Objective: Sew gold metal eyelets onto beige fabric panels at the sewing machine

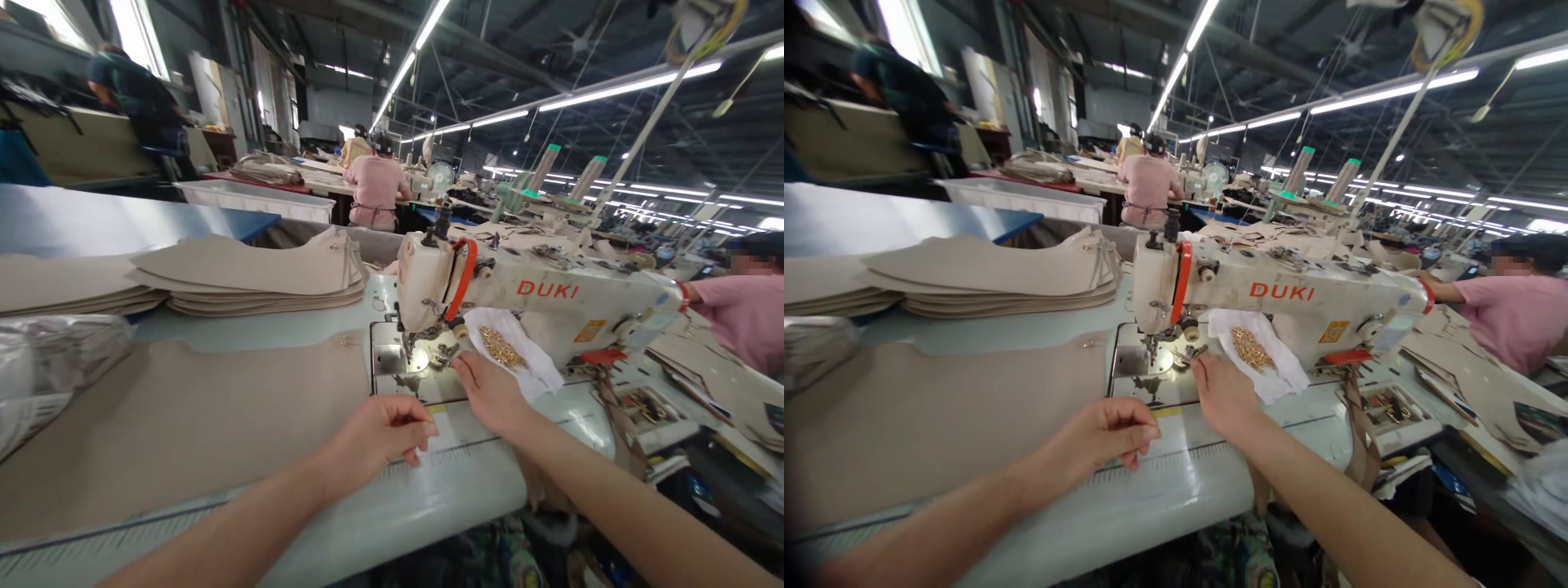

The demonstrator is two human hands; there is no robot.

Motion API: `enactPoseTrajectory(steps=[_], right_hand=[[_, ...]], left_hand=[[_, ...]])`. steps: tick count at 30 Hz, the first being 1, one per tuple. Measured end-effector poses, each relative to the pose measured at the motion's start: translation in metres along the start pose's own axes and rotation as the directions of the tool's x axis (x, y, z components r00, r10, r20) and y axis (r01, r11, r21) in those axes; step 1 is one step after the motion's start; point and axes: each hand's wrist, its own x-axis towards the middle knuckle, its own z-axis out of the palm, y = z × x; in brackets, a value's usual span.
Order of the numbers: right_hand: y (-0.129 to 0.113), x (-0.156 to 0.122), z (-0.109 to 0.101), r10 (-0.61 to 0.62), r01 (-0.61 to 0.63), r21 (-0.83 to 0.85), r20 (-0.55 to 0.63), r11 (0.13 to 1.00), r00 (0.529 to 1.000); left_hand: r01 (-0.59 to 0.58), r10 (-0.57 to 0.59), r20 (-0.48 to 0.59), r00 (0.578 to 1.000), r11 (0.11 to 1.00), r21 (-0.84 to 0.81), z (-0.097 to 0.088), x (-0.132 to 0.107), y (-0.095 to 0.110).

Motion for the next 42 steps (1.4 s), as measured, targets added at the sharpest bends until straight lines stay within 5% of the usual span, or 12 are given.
enactPoseTrajectory(steps=[14, 42], right_hand=[[-0.012, 0.015, 0.019, -0.145, 0.129, -0.242, -0.047, 0.962, 0.988], [-0.026, 0.017, 0.025, -0.202, 0.167, -0.359, -0.062, 0.918, 0.977]], left_hand=[[-0.017, 0.017, 0.003, 1.000, 0.998, 0.062, -0.001, -0.001, 0.001], [-0.050, 0.048, 0.026, 0.999, 0.992, 0.120, -0.004, 0.004, -0.006]])
